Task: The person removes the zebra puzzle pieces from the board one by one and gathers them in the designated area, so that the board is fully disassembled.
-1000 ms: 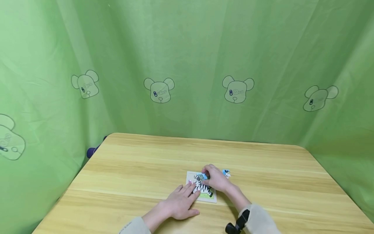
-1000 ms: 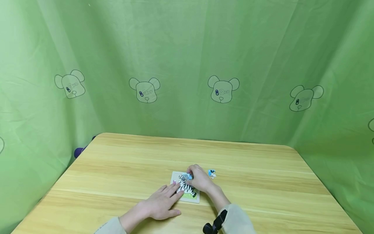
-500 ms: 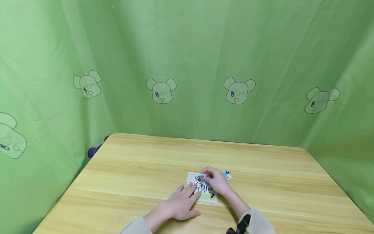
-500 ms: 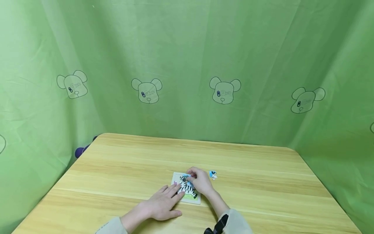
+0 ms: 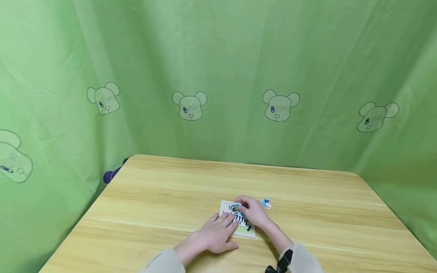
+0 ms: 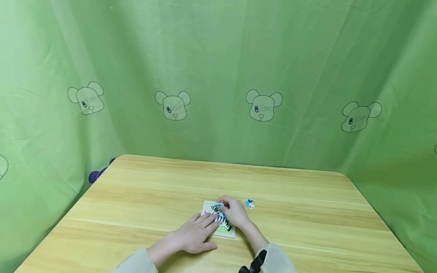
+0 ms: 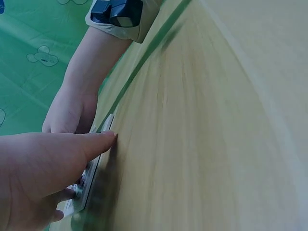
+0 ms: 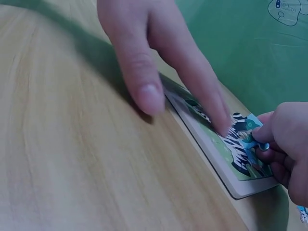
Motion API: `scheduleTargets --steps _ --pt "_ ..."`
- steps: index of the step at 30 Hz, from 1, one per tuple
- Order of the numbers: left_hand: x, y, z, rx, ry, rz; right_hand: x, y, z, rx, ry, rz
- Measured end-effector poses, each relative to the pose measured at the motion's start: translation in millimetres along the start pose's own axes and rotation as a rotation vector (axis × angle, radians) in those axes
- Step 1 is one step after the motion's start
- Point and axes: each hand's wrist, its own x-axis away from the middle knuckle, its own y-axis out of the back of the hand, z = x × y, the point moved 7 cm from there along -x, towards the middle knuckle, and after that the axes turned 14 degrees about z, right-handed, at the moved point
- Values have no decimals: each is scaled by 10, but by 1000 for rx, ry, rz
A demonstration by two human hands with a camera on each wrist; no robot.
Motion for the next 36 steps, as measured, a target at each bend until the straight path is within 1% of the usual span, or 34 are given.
scheduleTargets --steps 6,9,13,16,18,21,24,29,33,36 --pt "-70 26 -40 -76 11 8 16 -1 31 9 -10 0" --pt "-87 43 -36 -94 18 17 15 1 43 6 -17 1" --pt "-97 44 -33 -76 16 30 26 47 6 -34 -30 -30" --pt "-86 32 -36 -51 12 37 57 161 -66 -98 -39 -87" --pt "-83 26 -36 -42 13 36 98 266 -136 -139 -50 -117" --pt "-71 20 -40 -40 17 32 177 441 -283 -177 -90 -144" --pt "-55 17 -45 -30 18 31 281 612 -457 -198 -138 -156" --pt "-35 19 -36 -11 17 23 445 861 -766 -228 -189 -170" --pt "-21 2 -17 10 12 20 529 1005 -978 -210 -225 -166" --pt "-10 -11 -1 17 15 20 560 1075 -1067 -155 -239 -155"
